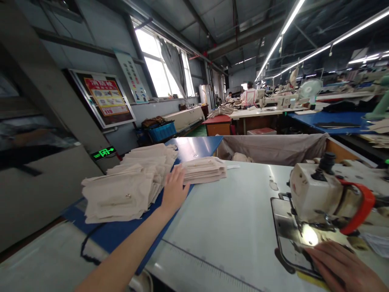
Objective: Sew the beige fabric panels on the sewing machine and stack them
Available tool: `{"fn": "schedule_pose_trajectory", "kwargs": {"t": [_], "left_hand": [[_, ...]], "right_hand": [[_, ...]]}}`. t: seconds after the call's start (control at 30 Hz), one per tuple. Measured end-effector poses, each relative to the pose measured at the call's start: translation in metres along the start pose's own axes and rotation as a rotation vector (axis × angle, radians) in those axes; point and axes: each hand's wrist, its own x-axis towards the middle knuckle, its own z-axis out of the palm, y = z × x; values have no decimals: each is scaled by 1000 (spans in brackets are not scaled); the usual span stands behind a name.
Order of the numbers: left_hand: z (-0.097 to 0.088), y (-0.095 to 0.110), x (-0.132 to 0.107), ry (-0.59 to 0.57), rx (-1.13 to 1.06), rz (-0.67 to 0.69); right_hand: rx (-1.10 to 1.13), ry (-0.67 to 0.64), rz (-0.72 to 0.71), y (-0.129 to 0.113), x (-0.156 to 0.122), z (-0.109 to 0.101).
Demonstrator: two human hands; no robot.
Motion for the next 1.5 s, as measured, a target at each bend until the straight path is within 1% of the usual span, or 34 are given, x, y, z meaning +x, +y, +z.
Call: {"fn": "schedule_pose_trajectory", "kwargs": {"t": [0.03,0.07,0.1,0.13,0.17,0.2,0.27,0.37,0.47,0.57,0.63,0.7,0.73,0.8,0.83,0.9,0.97,1.03,1.1,1.17,1.2,1.23,1.27,1.3,1.37,1.43,1.47,1.5], "left_hand": [[-7,-14,-13,60,25,-65],[-14,-28,-25,140,55,-158],[-18,-43,-35,189,75,-247],[-22,-56,-44,212,74,-320],[-24,-68,-51,209,52,-371],[-26,-78,-56,181,14,-392],[-30,-92,-61,127,-67,-390],[-38,-100,-59,111,-124,-405],[-51,-103,-54,131,-145,-492],[-67,-104,-51,185,-134,-574],[-80,-98,-51,238,-123,-597],[-93,-84,-53,296,-119,-553],[-98,-74,-54,309,-122,-494],[-104,-48,-57,281,-137,-319],[-104,-33,-59,239,-153,-229],[-94,3,-64,113,-225,-98],[-75,45,-72,-49,-363,-29],[-53,91,-81,-241,-530,27],[-36,136,-91,-399,-638,90],[-29,173,-96,-491,-721,159],[-28,185,-97,-516,-765,187],[-28,194,-96,-537,-814,205],[-28,198,-94,-561,-862,209],[-28,199,-91,-586,-902,202],[-22,193,-85,-629,-940,182],[-13,184,-83,-595,-908,209],[-9,179,-84,-554,-866,266],[-4,176,-86,-516,-805,355]], "right_hand": [[14,-5,17,0,-3,2],[25,-10,43,0,-6,3],[34,-12,69,0,-9,5],[40,-15,92,0,-12,6],[41,-20,109,-1,-14,7],[41,-25,117,-1,-16,8],[42,-42,114,-2,-18,8],[37,-38,113,-3,-14,5],[41,-19,107,-4,-7,1],[51,-17,106,-5,-1,-1],[48,-16,113,-6,0,-1],[47,-33,134,-8,1,-2],[53,-50,151,-9,1,-2],[68,-83,191,-11,1,-3],[78,-95,210,-12,2,-4],[102,-114,246,-13,3,-4],[134,-143,286,-14,6,-5],[166,-183,324,-17,12,-6],[184,-221,350,-22,20,-11],[188,-265,369,-26,27,-18],[185,-278,355,-27,29,-22],[182,-306,349,-27,29,-27],[180,-351,349,-25,28,-32],[171,-386,355,-21,24,-39],[124,-416,432,-7,13,-55],[28,-403,607,13,-2,-73],[-29,-395,717,25,-9,-80],[-95,-382,843,37,-15,-86]]}}
